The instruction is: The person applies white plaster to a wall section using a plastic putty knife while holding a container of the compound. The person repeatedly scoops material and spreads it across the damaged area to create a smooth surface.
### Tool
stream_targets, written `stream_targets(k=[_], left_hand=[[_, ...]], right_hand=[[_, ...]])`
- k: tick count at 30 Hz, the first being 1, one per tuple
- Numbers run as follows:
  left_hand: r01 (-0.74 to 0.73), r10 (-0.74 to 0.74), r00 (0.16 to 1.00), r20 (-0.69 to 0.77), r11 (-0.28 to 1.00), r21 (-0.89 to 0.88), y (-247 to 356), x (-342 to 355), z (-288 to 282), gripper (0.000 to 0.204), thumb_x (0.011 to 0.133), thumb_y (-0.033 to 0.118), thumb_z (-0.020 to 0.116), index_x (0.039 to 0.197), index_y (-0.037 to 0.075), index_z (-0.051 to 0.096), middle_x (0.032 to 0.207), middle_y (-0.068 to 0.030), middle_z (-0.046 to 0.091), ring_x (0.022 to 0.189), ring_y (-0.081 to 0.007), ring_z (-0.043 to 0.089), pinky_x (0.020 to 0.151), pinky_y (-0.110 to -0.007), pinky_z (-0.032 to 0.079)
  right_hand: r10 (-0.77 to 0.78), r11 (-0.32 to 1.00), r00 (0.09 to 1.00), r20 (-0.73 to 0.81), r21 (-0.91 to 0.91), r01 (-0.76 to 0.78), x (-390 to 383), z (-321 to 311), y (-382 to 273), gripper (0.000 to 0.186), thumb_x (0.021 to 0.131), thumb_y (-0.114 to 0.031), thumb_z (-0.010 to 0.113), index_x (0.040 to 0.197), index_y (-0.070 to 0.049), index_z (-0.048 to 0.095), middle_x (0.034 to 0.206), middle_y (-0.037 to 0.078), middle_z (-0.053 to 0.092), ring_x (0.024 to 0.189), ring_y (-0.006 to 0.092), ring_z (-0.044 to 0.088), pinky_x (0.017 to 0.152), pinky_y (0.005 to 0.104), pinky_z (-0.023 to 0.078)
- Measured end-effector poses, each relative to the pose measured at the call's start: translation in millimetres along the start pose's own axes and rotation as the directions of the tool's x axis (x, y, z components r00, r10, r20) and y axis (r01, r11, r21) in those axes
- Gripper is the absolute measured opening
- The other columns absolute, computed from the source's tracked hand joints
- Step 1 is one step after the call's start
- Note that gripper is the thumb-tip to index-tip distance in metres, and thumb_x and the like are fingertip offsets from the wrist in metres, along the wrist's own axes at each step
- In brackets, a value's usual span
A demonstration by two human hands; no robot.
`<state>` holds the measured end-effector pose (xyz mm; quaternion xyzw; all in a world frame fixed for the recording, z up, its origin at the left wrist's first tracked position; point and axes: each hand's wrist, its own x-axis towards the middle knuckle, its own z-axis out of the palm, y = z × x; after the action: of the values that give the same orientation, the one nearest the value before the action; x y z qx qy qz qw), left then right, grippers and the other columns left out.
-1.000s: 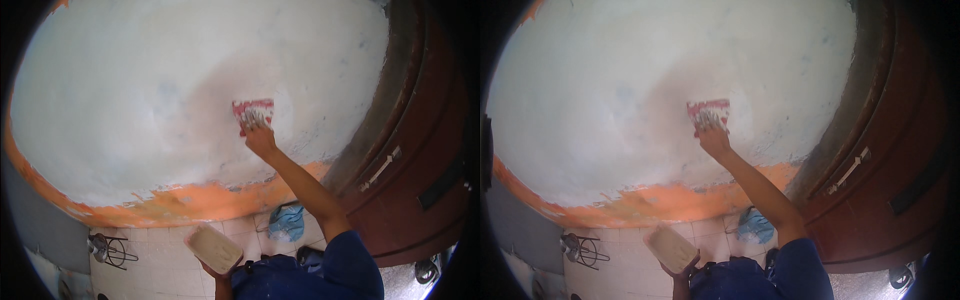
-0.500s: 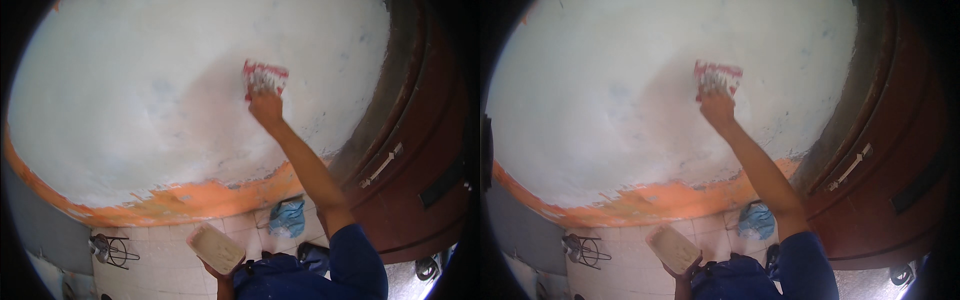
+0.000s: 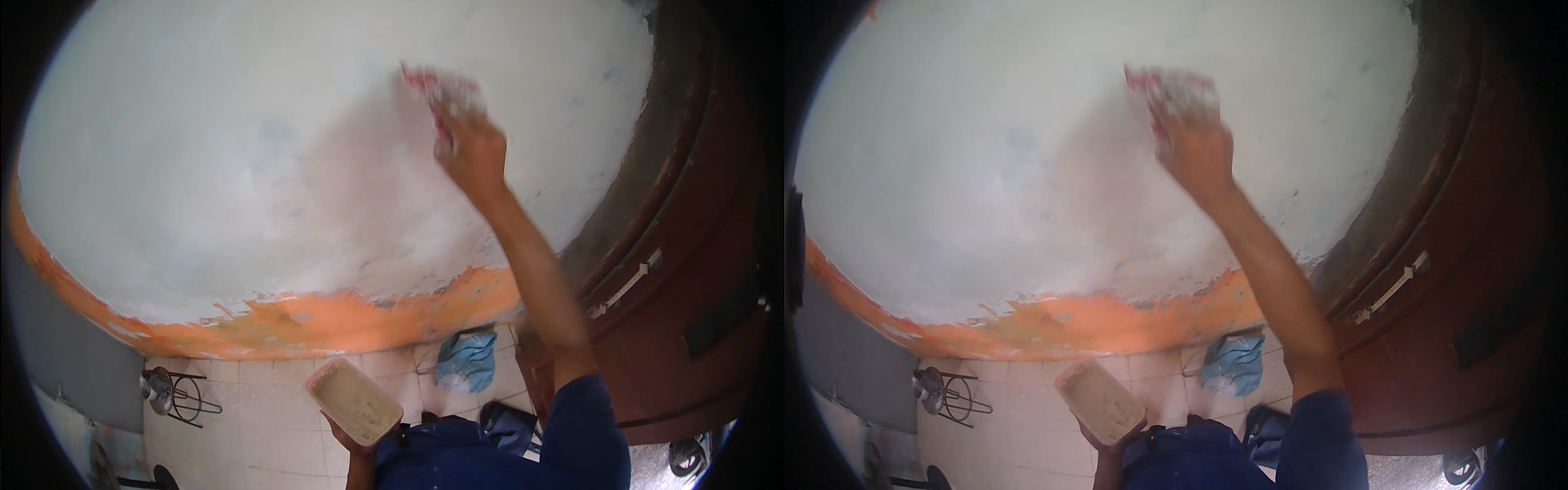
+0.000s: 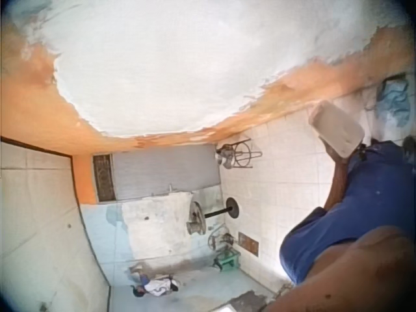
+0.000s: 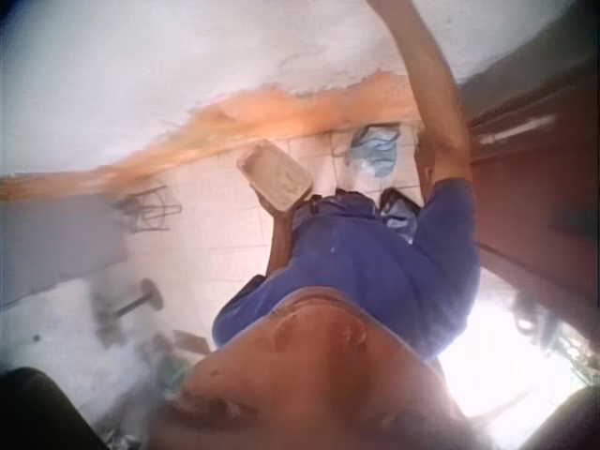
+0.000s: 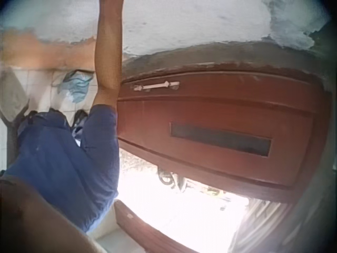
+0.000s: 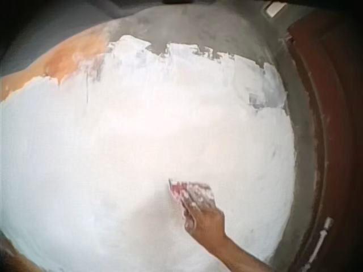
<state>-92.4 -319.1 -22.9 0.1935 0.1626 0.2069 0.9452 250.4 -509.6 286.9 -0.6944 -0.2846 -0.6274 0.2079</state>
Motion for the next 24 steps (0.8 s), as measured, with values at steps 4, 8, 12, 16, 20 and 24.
stream_targets(k=[4,8,12,16,20,24], left_hand=[[-0.061,0.064,0.995,-0.071,0.997,0.052,5.5,-4.9,13.8,0.083,0.056,0.034,0.079,0.124,0.005,0.041,0.105,-0.0098,0.054,0.09,-0.0262,0.056,0.07,-0.044,0.052],[-0.111,0.127,0.977,-0.169,0.989,0.101,9.2,-9.9,47.4,0.093,0.047,0.025,0.09,0.123,0.002,0.042,0.101,-0.0091,0.058,0.084,-0.0223,0.061,0.067,-0.038,0.054],[-0.011,0.028,0.975,-0.22,0.997,0.079,13.5,-14.4,63.3,0.097,0.042,0.024,0.092,0.122,0.002,0.042,0.101,-0.0087,0.058,0.085,-0.0212,0.061,0.068,-0.035,0.055],[-0.234,0.243,0.969,0.039,0.863,0.449,13.3,-8.4,40.6,0.083,0.056,0.024,0.087,0.123,0.004,0.042,0.106,-0.0103,0.055,0.088,-0.0232,0.06,0.07,-0.037,0.055],[-0.203,0.188,0.978,0.088,0.952,0.229,8.6,-5.4,12.7,0.061,0.076,0.021,0.073,0.124,0.005,0.04,0.109,-0.0126,0.052,0.087,-0.0264,0.059,0.07,-0.041,0.055],[0.052,-0.052,0.999,-0.003,0.991,-0.122,0.0,1.7,-20.1,0.054,0.086,0.038,0.058,0.126,0.006,0.041,0.111,-0.0123,0.051,0.092,-0.0288,0.057,0.072,-0.046,0.054]], right_hand=[[-0.14,0.973,0.989,0.037,-0.181,0.144,31.9,36.2,2.3,0.049,0.062,-0.001,0.064,0.11,-0.007,0.064,0.116,0.014,0.062,0.106,0.0311,0.059,0.077,0.0358,0.054],[-0.028,0.998,0.97,0.241,-0.05,0.041,-51.7,65.8,-12.5,0.042,0.063,-0.001,0.061,0.105,-0.004,0.064,0.116,0.018,0.061,0.108,0.0322,0.057,0.082,0.0389,0.052],[-0.08,0.994,0.91,0.407,-0.035,0.103,-154.5,61.3,-21.2,0.048,0.067,-0.004,0.059,0.114,0.0,0.06,0.118,0.021,0.059,0.115,0.0361,0.052,0.103,0.0477,0.037],[-0.028,0.998,0.895,0.444,0.057,0.004,-139.7,24.7,-34.8,0.042,0.063,-0.001,0.062,0.104,-0.008,0.067,0.101,0.012,0.067,0.097,0.0281,0.064,0.083,0.0376,0.052],[0.031,0.999,0.986,0.167,0.004,-0.032,-43.0,-6.8,-12.0,0.04,0.064,-0.001,0.065,0.102,-0.01,0.067,0.078,0.012,0.064,0.068,0.0271,0.063,0.059,0.036,0.052],[-0.055,0.994,0.998,0.026,-0.095,0.057,-16.4,13.2,12.2,0.041,0.063,0.002,0.062,0.102,-0.008,0.067,0.089,0.015,0.065,0.083,0.0308,0.063,0.068,0.0387,0.053]])
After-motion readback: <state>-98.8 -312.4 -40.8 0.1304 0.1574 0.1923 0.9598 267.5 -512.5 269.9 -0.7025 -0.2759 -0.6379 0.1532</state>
